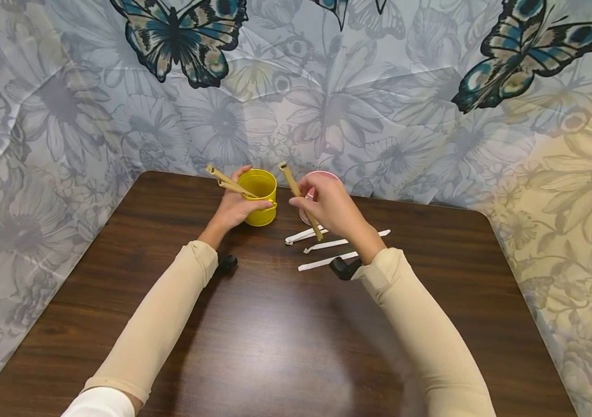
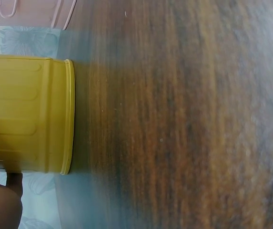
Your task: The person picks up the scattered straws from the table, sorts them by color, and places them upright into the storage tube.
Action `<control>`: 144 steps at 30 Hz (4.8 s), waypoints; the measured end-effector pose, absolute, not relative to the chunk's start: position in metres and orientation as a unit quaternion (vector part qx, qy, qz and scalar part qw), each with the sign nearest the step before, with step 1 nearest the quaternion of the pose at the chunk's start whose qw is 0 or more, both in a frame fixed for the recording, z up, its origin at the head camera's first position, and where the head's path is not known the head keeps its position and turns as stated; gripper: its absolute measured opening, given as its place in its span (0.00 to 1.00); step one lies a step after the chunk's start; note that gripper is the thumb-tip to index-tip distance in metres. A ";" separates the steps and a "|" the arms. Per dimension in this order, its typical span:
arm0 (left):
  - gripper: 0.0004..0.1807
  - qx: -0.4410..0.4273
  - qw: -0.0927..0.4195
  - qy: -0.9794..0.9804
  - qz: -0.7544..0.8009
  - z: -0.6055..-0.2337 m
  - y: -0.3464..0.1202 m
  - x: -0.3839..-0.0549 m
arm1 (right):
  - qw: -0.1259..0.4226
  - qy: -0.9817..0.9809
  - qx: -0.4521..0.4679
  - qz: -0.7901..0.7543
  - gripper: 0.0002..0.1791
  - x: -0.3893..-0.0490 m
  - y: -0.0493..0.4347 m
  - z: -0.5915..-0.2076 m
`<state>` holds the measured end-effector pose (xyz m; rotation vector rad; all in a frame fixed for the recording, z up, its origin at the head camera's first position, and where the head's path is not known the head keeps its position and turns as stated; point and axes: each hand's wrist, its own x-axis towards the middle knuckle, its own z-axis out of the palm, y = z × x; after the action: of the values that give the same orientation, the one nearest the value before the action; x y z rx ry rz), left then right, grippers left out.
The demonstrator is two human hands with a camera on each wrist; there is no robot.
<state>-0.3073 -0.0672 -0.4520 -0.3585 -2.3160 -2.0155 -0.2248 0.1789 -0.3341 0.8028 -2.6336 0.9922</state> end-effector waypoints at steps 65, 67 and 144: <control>0.60 -0.144 -0.006 -0.746 -0.650 -0.423 -0.073 -0.283 | 0.122 -0.883 0.327 0.314 0.13 -0.250 0.132 -0.350; 0.61 -0.146 -0.002 -0.753 -0.641 -0.421 -0.074 -0.281 | 0.126 -0.879 0.339 0.311 0.12 -0.243 0.141 -0.351; 0.65 -0.165 -0.020 -0.814 -0.556 -0.414 0.052 -0.304 | -0.026 -0.934 0.297 0.198 0.06 -0.182 0.264 -0.454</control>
<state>-0.3036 0.0523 -0.4145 -0.5248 -2.5910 -1.7687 -0.1820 0.2640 -0.4538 0.9492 -2.9838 0.6316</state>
